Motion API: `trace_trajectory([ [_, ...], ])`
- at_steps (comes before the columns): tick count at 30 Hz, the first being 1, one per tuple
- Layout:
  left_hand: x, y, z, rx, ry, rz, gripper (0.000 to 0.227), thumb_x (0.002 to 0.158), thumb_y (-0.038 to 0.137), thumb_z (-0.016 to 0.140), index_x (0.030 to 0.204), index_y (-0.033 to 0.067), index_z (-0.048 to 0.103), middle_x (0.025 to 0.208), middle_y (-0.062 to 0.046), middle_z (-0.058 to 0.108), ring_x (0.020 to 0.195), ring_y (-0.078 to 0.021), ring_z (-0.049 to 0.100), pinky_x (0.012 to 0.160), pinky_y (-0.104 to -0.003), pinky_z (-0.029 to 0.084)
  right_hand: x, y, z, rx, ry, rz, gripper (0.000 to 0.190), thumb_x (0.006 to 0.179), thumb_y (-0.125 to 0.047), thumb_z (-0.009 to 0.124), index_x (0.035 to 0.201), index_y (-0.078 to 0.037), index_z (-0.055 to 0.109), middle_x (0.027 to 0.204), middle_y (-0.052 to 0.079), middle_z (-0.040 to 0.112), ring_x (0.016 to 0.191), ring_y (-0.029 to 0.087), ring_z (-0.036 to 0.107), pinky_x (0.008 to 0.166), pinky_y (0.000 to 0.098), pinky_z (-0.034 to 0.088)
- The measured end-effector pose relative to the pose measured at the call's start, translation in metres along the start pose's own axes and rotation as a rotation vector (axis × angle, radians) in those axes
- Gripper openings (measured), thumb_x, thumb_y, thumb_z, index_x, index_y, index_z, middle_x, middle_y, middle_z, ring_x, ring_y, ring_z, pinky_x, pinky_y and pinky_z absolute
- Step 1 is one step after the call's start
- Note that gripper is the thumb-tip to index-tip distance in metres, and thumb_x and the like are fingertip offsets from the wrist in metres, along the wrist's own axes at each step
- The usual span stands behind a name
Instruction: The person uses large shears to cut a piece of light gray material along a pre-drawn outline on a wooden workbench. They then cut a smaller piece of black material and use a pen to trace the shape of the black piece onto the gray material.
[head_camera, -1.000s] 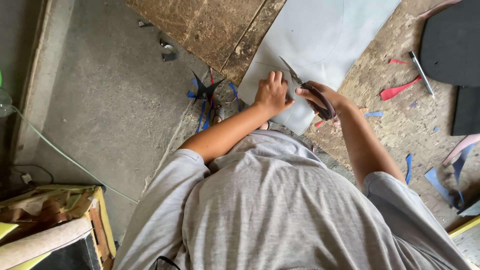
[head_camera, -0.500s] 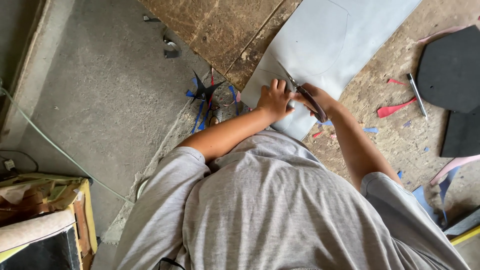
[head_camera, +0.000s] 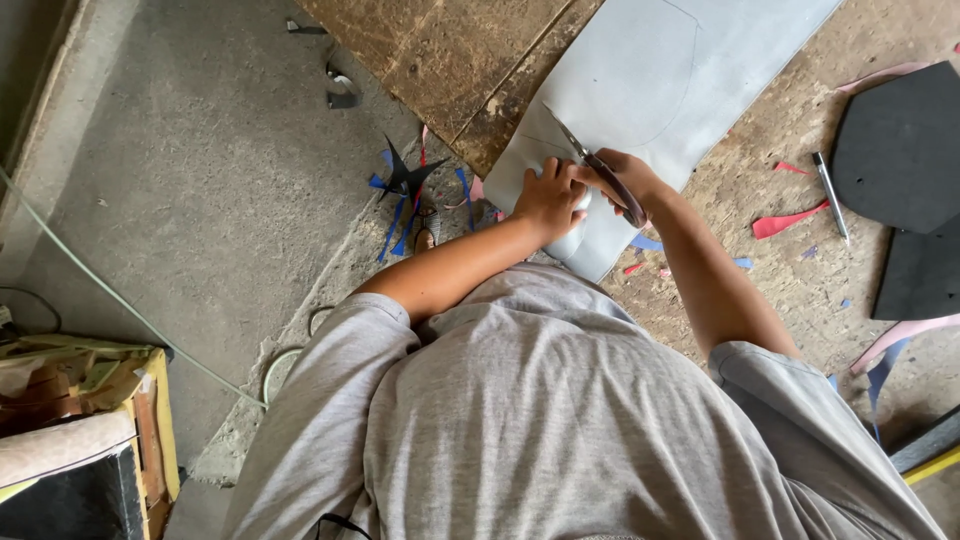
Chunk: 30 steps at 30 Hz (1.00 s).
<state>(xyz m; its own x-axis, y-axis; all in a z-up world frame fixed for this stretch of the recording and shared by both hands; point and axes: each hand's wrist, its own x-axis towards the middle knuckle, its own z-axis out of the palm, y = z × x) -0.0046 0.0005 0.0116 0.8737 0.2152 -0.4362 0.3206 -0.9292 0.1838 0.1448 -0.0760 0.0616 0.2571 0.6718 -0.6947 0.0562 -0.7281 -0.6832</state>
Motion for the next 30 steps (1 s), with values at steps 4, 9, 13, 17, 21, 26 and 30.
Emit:
trace_trajectory([
  [4,0.005,0.0,0.008,-0.002,-0.029,-0.002,0.038,0.103,0.047,0.047,0.126,0.02,0.061,0.139,-0.011,0.044,0.125,-0.0304,0.036,0.098,-0.051,0.041,0.006,-0.001,0.001,-0.03,0.029,-0.001,0.048,0.09,-0.051,0.077,0.102,-0.007,0.066,0.067,0.014,0.055,0.053,0.02,0.055,0.037,0.0289,0.05],
  [9,-0.005,0.004,-0.009,-0.001,-0.02,0.003,0.038,0.104,0.044,0.049,0.128,0.0189,0.063,0.144,-0.013,0.043,0.129,-0.0324,0.035,0.098,-0.053,0.041,0.01,-0.02,-0.001,-0.079,-0.017,-0.029,0.057,0.091,-0.056,0.075,0.113,-0.004,0.064,0.073,0.015,0.055,0.055,0.021,0.057,0.041,0.028,0.051],
  [13,-0.007,0.003,-0.013,-0.021,-0.027,-0.004,0.04,0.104,0.045,0.048,0.13,0.0179,0.063,0.148,-0.014,0.04,0.132,-0.0343,0.034,0.099,-0.052,0.041,0.01,-0.029,0.004,-0.109,0.017,-0.021,0.058,0.087,-0.061,0.076,0.107,-0.008,0.066,0.069,0.011,0.054,0.052,0.019,0.055,0.038,0.0269,0.05],
  [17,-0.006,0.001,-0.01,0.006,-0.03,0.013,0.041,0.104,0.047,0.046,0.13,0.0185,0.061,0.147,-0.013,0.041,0.132,-0.0346,0.035,0.1,-0.053,0.04,0.013,-0.035,0.006,-0.154,0.004,-0.016,0.066,0.085,-0.066,0.077,0.112,-0.006,0.066,0.072,0.014,0.056,0.053,0.02,0.056,0.041,0.0288,0.052],
  [21,-0.009,0.0,-0.012,-0.001,0.014,0.031,0.041,0.102,0.046,0.053,0.128,0.0162,0.063,0.147,-0.014,0.04,0.134,-0.038,0.034,0.096,-0.051,0.044,0.011,-0.049,0.01,-0.149,0.001,-0.039,0.06,0.088,-0.06,0.075,0.112,-0.006,0.067,0.068,0.012,0.054,0.046,0.019,0.053,0.038,0.0242,0.046],
  [26,0.007,-0.011,0.001,-0.002,0.016,0.109,0.042,0.1,0.047,0.054,0.127,0.0167,0.066,0.144,-0.012,0.044,0.132,-0.0374,0.039,0.096,-0.051,0.044,0.01,-0.05,0.01,-0.088,0.042,0.026,0.059,0.083,-0.062,0.076,0.111,-0.01,0.069,0.065,0.011,0.055,0.046,0.019,0.055,0.039,0.026,0.046],
  [30,0.013,-0.014,0.007,0.045,0.035,0.17,0.037,0.098,0.043,0.057,0.122,0.0164,0.067,0.134,-0.012,0.05,0.127,-0.0373,0.042,0.092,-0.051,0.046,0.02,-0.055,0.016,-0.137,0.038,0.0,0.072,0.081,-0.069,0.075,0.118,-0.008,0.067,0.074,0.019,0.058,0.05,0.024,0.057,0.043,0.0285,0.047],
])
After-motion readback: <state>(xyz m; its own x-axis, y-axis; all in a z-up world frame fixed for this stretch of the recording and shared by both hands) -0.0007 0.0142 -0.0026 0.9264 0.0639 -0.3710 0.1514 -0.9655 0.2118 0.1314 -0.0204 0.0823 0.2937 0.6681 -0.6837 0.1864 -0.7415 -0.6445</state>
